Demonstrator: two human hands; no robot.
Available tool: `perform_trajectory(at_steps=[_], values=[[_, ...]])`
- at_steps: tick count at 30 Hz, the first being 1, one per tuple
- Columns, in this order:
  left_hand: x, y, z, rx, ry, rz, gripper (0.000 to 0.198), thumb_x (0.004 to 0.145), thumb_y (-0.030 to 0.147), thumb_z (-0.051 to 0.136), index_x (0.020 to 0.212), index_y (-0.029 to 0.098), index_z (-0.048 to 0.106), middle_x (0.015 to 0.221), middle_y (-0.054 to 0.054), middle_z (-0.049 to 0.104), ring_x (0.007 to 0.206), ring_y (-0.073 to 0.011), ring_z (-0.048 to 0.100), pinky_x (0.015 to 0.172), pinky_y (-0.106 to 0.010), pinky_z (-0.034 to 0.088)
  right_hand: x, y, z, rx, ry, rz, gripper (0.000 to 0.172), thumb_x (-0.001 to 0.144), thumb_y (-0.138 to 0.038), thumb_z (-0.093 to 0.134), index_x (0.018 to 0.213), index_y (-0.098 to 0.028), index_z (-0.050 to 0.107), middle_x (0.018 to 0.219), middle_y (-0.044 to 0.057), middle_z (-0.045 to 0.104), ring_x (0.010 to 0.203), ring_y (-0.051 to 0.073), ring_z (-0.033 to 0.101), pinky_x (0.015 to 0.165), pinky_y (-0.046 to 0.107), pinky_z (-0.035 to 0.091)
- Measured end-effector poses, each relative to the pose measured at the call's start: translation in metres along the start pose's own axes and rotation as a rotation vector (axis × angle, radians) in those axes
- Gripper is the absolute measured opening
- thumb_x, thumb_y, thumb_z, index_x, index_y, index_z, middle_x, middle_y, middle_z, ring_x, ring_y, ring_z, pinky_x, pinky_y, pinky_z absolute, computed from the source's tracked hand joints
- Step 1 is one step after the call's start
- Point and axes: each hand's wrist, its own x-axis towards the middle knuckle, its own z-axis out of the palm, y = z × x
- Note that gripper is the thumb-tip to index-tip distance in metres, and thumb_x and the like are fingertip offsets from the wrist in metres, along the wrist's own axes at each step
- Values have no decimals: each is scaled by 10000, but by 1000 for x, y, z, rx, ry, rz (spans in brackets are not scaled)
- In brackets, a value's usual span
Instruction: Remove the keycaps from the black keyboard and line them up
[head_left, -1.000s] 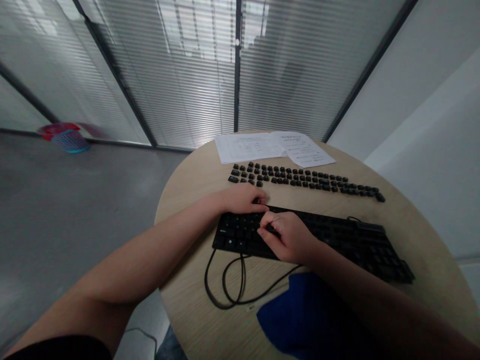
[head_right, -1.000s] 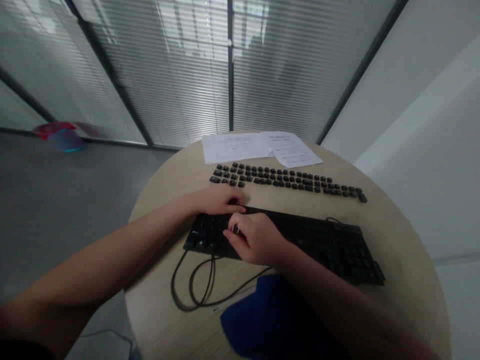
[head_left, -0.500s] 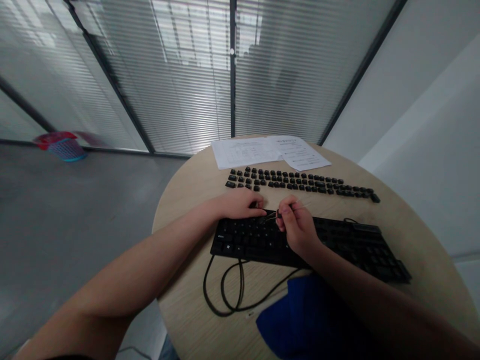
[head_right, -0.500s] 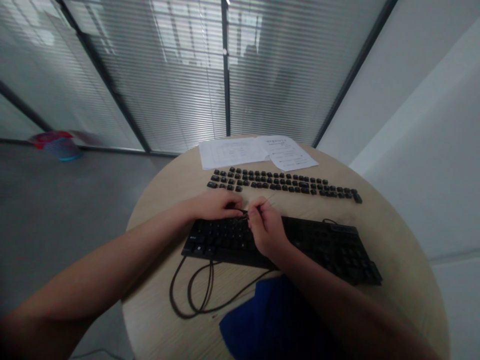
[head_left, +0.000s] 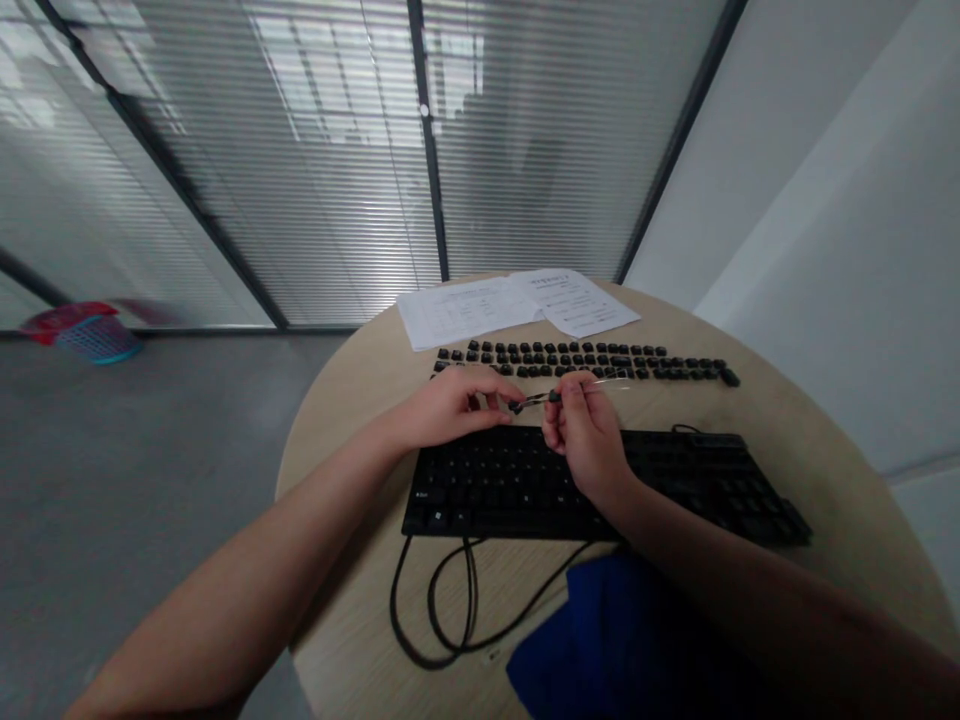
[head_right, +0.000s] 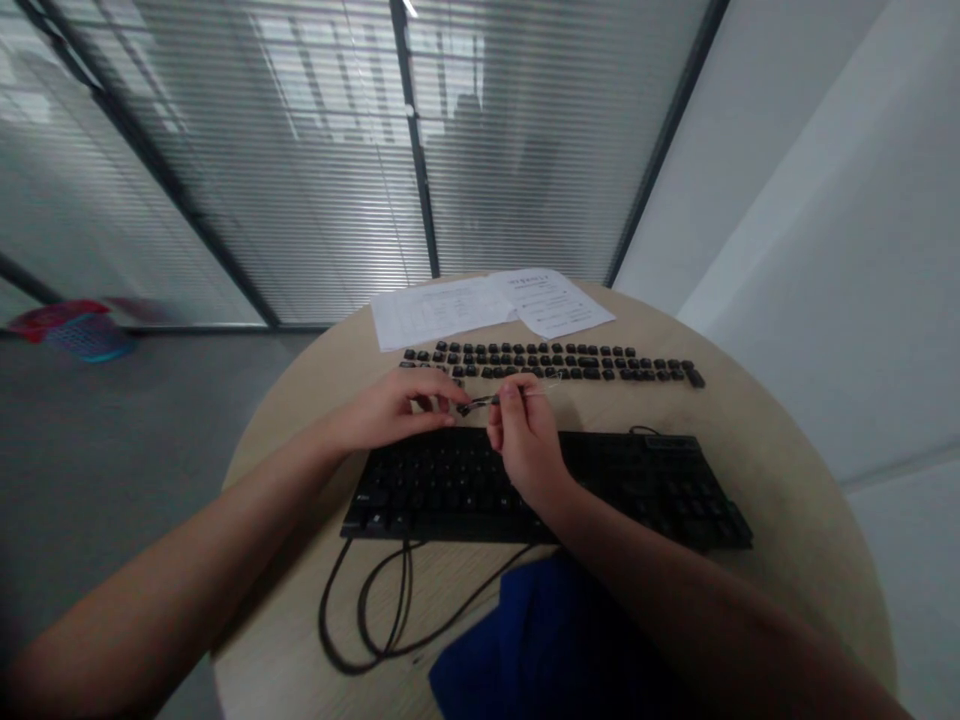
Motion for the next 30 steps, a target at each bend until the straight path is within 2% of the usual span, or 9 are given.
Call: perform_trajectory(at_steps=[6, 13, 17, 23, 27, 30], values=[[2, -4, 3, 82, 22, -20, 244, 929, 317, 673, 1117, 182, 752, 964, -58, 777, 789, -154, 689, 717, -290, 544, 1, -1, 3, 56, 27, 59, 477, 919, -731, 557, 932, -268, 442, 638, -82, 561, 408, 79, 480, 339, 170, 270], [0, 1, 7, 119, 90, -3, 185, 928, 292, 655, 1047, 184, 747, 892, -33, 743, 759, -139, 665, 703, -283, 522, 6, 0, 4, 116, 82, 118, 501, 865, -725, 622, 925, -250, 478, 614, -64, 622, 381, 81, 487, 329, 164, 260], [0, -3, 10, 9, 77, -77, 182, 901, 323, 691, 999, 177, 741, 793, -5, 693, 693, -125, 621, 643, -264, 481, 8, 0, 5, 160, 96, 152, 492, 856, -710, 642, 908, -242, 501, 583, -58, 629, 377, 85, 486, 334, 171, 256], [1, -14, 11, -250, 53, -177, 191, 837, 330, 762, 929, 170, 714, 714, 27, 602, 649, -106, 529, 597, -242, 400, 6, -1, 7, 181, 98, 121, 495, 819, -706, 681, 859, -238, 524, 548, -68, 616, 379, 82, 477, 363, 178, 299], [1, -16, 10, -329, 0, -174, 204, 827, 353, 766, 857, 170, 679, 692, 28, 588, 629, -104, 521, 588, -238, 408, 6, -1, 8, 177, 94, 131, 506, 802, -718, 672, 833, -234, 527, 527, -68, 595, 380, 84, 472, 374, 184, 333], [-1, -18, 7, -346, 9, -168, 226, 820, 367, 766, 850, 172, 654, 694, 26, 590, 626, -107, 529, 586, -236, 425, 7, 1, 8, 183, 127, 159, 509, 792, -722, 659, 810, -234, 515, 502, -76, 559, 385, 87, 468, 369, 183, 334]])
